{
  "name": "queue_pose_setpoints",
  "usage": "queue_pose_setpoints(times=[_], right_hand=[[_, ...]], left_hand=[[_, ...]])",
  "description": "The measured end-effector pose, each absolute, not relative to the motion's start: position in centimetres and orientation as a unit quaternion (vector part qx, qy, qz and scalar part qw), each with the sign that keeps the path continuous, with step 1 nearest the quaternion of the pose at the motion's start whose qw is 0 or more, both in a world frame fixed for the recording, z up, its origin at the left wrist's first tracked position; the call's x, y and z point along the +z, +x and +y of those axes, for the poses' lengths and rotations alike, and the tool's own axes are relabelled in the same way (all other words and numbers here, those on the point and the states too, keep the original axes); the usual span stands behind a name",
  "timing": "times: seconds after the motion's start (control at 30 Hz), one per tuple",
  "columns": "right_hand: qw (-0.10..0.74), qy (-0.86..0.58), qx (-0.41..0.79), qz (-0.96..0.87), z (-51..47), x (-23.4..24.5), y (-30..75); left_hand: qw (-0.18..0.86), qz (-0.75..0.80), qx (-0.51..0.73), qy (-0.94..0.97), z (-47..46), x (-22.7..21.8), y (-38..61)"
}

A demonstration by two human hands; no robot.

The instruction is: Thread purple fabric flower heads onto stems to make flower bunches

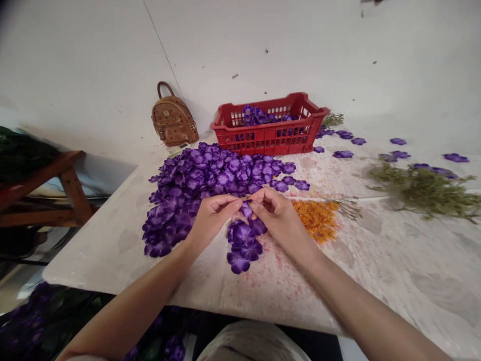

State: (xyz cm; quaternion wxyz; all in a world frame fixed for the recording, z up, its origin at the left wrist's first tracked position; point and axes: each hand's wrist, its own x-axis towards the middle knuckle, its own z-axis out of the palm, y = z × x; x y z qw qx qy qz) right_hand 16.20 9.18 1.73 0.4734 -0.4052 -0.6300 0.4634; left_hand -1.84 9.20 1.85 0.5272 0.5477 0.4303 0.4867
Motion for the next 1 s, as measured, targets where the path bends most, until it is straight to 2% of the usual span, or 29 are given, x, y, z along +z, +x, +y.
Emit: queue_pose_setpoints(times=[0.23, 0.63, 1.0], right_hand=[[0.444, -0.449, 0.419, -0.652, 8.84, 2.56, 16.2], [0.416, -0.468, 0.313, -0.714, 8.49, 2.49, 15.72], [0.431, -0.434, 0.415, -0.674, 8.78, 2.2, 15.95]], left_hand=[[0.55, 0.418, 0.477, 0.543, 9.26, 1.8, -2.15], [0.503, 0.448, 0.468, 0.572, 9.21, 1.51, -1.89], [0.589, 0.437, 0.459, 0.501, 9.51, 2.29, -2.0]])
